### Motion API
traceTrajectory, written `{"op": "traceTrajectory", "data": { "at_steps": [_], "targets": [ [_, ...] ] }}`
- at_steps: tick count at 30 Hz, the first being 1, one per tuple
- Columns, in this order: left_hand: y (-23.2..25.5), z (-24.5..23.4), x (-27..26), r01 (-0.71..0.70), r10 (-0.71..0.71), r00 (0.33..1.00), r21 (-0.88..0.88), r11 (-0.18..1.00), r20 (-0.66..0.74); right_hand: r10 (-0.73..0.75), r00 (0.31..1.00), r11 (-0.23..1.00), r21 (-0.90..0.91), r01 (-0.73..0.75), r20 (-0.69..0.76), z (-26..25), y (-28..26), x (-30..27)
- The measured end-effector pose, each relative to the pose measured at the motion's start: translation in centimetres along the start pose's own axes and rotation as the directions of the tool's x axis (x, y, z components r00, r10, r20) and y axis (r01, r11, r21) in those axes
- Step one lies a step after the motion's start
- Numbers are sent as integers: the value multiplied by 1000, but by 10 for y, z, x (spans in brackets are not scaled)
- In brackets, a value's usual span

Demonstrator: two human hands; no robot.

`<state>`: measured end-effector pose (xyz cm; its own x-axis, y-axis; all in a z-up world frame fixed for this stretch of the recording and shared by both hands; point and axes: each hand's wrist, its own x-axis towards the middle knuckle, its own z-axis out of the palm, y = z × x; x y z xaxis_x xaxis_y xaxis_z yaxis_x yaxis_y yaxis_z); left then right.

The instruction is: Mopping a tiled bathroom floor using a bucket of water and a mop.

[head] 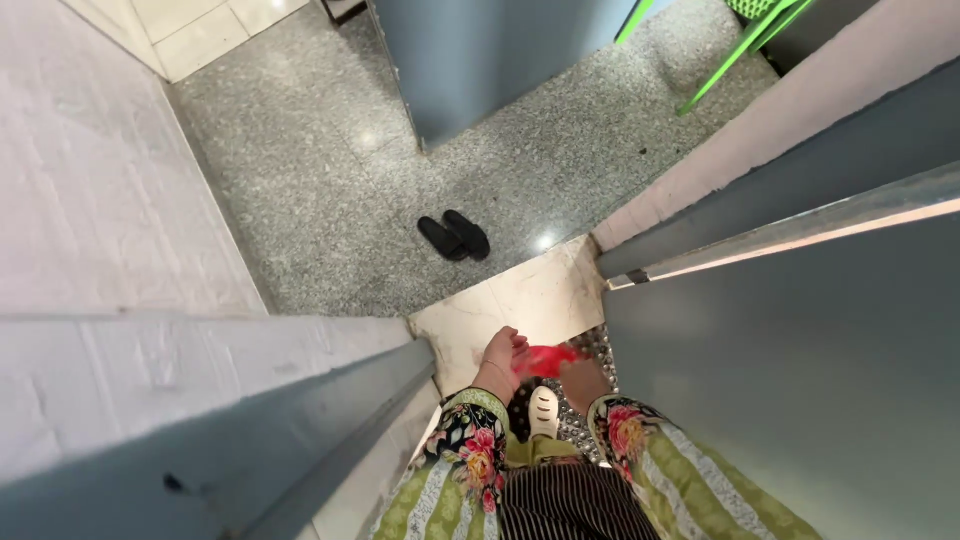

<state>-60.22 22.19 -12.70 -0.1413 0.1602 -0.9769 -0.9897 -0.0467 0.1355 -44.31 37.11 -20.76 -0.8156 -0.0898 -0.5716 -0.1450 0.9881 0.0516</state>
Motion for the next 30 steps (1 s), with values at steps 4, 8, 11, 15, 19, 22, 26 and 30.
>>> {"op": "traceTrajectory", "data": {
  "at_steps": [4, 8, 11, 15, 19, 22, 26, 30],
  "targets": [
    [15, -5, -4, -38, 37, 999, 74, 997, 8, 17, 976, 793, 592, -146, 217, -23, -13, -10],
    [28, -13, 0, -24, 24, 1000, -5, 1000, -19, 178, 980, 974, 128, -189, 90, 16, -19, 22],
    [35, -7, -5, -58, 59, 998, 12, 998, -16, 303, 859, 478, 714, -511, 413, -42, -13, 23],
    [38, 9, -27, -78, 76, 996, 44, 996, 51, 103, 994, 969, 228, -91, -43, -102, -16, 14],
    [43, 26, -64, -81, 78, 996, 53, 995, 54, 131, 980, 902, 393, -179, 147, -150, -12, 22],
    [36, 27, -46, -110, 107, 991, 29, 994, 75, 186, 927, 593, 715, -371, 327, -198, -18, 15],
    [30, 22, -8, -102, 101, 995, 50, 994, 22, -175, 977, 925, -319, 206, 124, -2, 14, 94],
    [26, 17, 4, -108, 110, 994, 78, 991, -18, 516, 649, 678, 196, -708, 558, -149, -22, 37]
  ]
}}
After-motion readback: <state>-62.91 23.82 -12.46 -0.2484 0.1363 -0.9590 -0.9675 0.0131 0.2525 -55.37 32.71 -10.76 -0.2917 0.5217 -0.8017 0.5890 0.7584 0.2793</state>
